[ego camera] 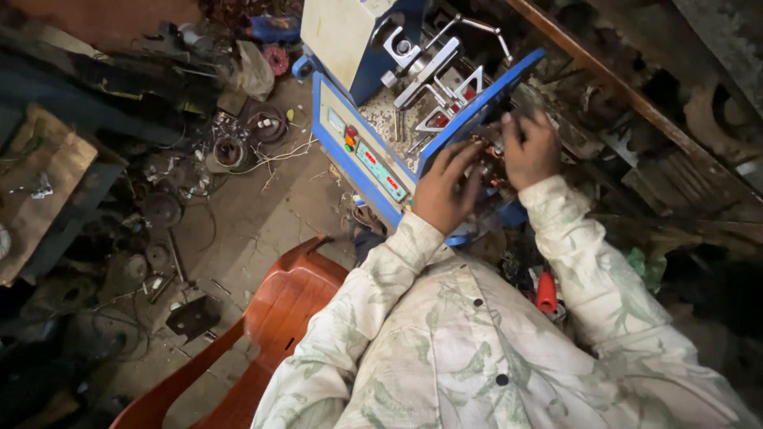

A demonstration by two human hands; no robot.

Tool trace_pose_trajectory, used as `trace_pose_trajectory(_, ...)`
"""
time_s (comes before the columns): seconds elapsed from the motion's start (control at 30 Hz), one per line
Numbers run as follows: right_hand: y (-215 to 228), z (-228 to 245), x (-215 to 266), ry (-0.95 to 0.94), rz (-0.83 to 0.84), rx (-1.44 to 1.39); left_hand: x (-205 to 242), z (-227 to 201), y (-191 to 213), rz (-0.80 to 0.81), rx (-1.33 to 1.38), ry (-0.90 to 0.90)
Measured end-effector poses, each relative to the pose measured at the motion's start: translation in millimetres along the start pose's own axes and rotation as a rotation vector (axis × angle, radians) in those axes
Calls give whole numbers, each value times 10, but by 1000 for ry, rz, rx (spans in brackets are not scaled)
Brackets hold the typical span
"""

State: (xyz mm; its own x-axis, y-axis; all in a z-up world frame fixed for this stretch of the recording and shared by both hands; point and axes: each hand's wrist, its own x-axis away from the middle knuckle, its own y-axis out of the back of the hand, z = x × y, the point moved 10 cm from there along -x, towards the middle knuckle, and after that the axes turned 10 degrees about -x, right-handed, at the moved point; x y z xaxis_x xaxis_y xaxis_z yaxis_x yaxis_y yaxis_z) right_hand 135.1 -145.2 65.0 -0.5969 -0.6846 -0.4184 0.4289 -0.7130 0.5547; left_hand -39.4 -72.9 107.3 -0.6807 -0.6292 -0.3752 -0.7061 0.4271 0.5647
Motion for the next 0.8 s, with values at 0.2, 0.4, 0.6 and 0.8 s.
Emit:
trace_pose_trajectory(0.2, -351, -512, -168, -412, 269, 169, 162, 513, 352, -262, 229, 171)
trace_pose_trajectory(0.4, -319, -458, -287, -410, 338, 41, 307, 1658, 51, -207, 529, 664)
trace_pose_trajectory(0.6, -160, -499, -179, -457, 302, 216, 235, 2186, -379, -141, 306, 618)
trace_pose_trajectory(0.8, 32, -199, -73, -247, 132, 174, 115, 2664, -1196, 61, 569, 695)
